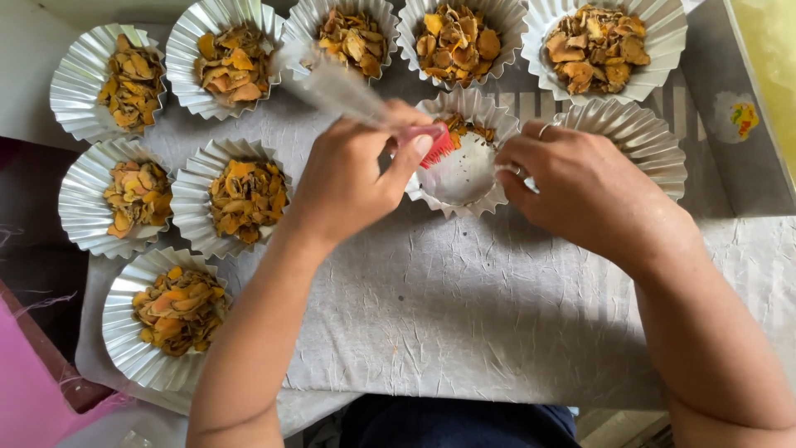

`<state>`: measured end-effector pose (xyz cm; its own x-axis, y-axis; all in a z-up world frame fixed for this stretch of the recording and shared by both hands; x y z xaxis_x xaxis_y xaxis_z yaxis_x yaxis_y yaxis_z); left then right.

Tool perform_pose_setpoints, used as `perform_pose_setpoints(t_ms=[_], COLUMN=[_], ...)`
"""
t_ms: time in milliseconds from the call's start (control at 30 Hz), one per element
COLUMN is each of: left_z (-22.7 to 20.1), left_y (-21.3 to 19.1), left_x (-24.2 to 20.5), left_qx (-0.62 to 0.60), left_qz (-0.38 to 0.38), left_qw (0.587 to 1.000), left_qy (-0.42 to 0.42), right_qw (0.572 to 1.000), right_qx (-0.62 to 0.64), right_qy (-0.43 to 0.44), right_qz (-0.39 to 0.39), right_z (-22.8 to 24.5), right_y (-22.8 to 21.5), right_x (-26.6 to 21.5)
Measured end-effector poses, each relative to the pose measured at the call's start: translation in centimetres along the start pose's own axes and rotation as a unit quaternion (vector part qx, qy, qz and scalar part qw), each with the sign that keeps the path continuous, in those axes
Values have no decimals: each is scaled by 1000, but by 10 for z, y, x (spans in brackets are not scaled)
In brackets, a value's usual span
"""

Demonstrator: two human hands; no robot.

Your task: Filling foil cupcake liners with dried tea leaves and applying a liquid coating using a silicone brush.

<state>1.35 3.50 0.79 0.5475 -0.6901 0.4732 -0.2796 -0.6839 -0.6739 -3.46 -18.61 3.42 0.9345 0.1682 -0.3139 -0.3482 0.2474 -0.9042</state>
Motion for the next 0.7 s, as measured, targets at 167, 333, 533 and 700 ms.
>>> perform_pose_setpoints(t_ms=[167, 333, 533, 700], left_z=[-6, 8, 16, 19], left_y=[13, 40, 55, 56], left_x=[-38, -52, -56, -59], left_qx=[-33, -121, -186, -208], left_qz=[-229, -388, -390, -409], left_qw=[970, 891, 871, 849], left_qy=[-76, -200, -235, -263], right_qw=[995, 996, 985, 981], right_qx=[68, -47, -105, -74], right_qy=[56, 23, 0, -3], right_qz=[-39, -79, -138, -177], right_z=[14, -5, 20, 28], right_y=[-1, 79, 83, 87], right_x=[21, 73, 84, 84])
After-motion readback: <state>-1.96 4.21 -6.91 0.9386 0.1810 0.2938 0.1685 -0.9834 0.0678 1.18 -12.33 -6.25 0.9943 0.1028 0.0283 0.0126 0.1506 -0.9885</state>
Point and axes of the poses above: each hand's wrist, its own x-axis towards the middle knuckle, its own y-axis out of the palm, z = x × y, the point moved 2 cm from there along x, towards the middle knuckle, and after that the axes turned 12 degrees about y, right-handed, at the moved point
